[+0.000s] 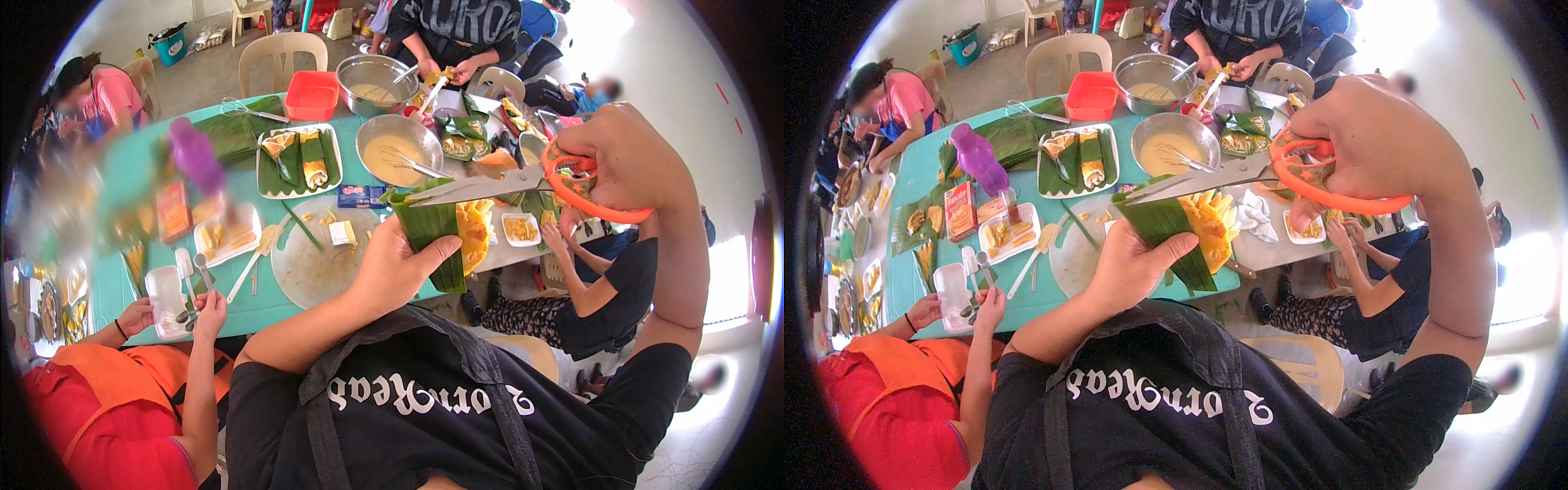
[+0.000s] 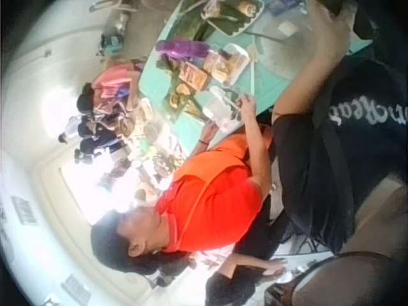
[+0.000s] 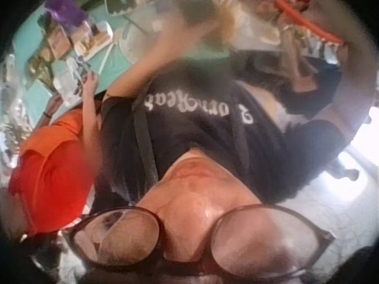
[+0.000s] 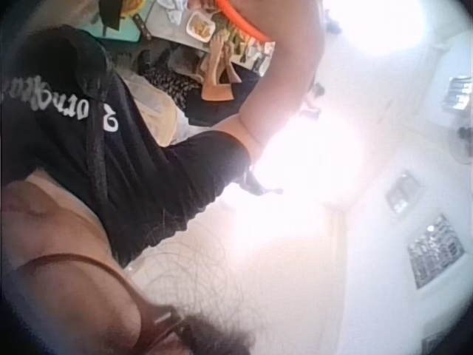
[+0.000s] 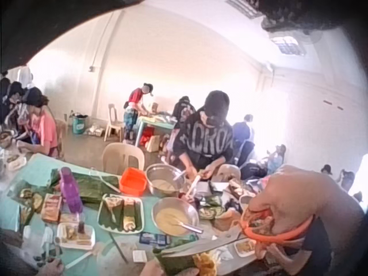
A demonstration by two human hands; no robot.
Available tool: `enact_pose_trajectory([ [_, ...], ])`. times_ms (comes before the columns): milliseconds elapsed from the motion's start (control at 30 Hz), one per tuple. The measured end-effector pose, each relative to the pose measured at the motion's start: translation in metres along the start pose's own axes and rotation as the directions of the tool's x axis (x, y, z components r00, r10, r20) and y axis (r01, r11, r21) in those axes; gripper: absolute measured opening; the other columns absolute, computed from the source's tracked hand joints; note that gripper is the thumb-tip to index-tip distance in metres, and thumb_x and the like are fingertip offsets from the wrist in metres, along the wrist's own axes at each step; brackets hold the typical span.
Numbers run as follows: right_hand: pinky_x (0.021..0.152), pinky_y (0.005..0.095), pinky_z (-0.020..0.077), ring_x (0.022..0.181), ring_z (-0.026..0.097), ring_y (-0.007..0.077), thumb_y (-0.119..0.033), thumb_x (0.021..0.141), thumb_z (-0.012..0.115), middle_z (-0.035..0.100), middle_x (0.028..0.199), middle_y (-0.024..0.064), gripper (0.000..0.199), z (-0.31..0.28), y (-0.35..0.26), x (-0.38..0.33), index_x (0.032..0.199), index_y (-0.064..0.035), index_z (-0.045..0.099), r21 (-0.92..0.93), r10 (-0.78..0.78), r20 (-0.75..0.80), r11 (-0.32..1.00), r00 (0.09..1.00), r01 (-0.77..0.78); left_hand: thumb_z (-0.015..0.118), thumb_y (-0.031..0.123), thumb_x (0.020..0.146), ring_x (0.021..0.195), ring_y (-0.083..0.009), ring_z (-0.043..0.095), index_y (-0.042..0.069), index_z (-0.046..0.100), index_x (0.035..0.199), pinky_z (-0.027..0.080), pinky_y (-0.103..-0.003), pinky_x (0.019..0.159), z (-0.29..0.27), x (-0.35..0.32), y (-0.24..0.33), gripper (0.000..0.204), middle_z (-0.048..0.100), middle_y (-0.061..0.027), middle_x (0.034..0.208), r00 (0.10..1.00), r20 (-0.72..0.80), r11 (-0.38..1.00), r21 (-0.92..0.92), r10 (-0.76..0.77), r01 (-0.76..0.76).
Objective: The person assembles a food item by arranging thin yellow strips on a green leaf base. They use orange scissors to trim the edges of the leaf and then fold it into a cone shape. The person handles the leaf and strips by hand, occasionally adjusting the arrangement of the strips.
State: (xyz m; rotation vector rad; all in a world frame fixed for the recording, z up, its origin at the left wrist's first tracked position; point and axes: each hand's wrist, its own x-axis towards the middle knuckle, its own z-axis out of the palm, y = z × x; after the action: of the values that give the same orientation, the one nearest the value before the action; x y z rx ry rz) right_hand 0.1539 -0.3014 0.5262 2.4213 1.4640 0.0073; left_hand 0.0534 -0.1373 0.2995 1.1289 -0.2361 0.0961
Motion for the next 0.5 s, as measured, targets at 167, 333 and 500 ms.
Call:
enact_pose_trajectory([
  [167, 0.047, 0.0346, 0.0330, 0.047, 0.043, 0.0301, -0.059, 0.049, 0.082, 0.041, 0.050, 0.0096, 0.061, -0.0018, 0.0013, 0.0013, 0.065, -0.0049, 0.058, -0.028, 0.014, 0.049, 1.000, 0.999, -0.012, 0.061, -0.001, 0.087, 0.095, -0.0115, 0.059, -0.002, 0.055, 0.116, 0.049, -0.028, 0.083, -0.0019, -0.0009, 0.0000, 0.029, 0.063, -0.0060, 0.107, 0.998, 0.025, 0.997, -0.044, -0.055, 0.056],
  [333, 0.047, 0.0345, 0.0330, 0.047, 0.042, 0.0296, -0.063, 0.048, 0.080, 0.041, 0.049, 0.0088, 0.064, 0.0000, 0.0010, 0.0022, 0.066, -0.0056, 0.059, -0.017, 0.026, 0.034, 1.000, 0.999, -0.025, 0.061, 0.000, 0.088, 0.094, -0.0116, 0.059, -0.003, 0.054, 0.116, 0.049, -0.028, 0.083, -0.0032, -0.0007, 0.0006, 0.030, 0.064, -0.0061, 0.107, 0.998, 0.024, 0.998, -0.035, -0.057, 0.058],
  [500, 0.048, 0.0343, 0.0327, 0.046, 0.043, 0.0290, -0.066, 0.047, 0.079, 0.041, 0.049, 0.0081, 0.066, -0.0014, -0.0057, 0.0040, 0.065, -0.0057, 0.059, -0.052, -0.009, -0.018, 0.999, 1.000, 0.008, 0.060, 0.000, 0.088, 0.094, -0.0120, 0.060, -0.003, 0.054, 0.117, 0.049, -0.028, 0.083, -0.0041, 0.0004, -0.0017, 0.030, 0.064, -0.0065, 0.106, 0.999, 0.025, 0.999, -0.016, -0.036, 0.036],
])
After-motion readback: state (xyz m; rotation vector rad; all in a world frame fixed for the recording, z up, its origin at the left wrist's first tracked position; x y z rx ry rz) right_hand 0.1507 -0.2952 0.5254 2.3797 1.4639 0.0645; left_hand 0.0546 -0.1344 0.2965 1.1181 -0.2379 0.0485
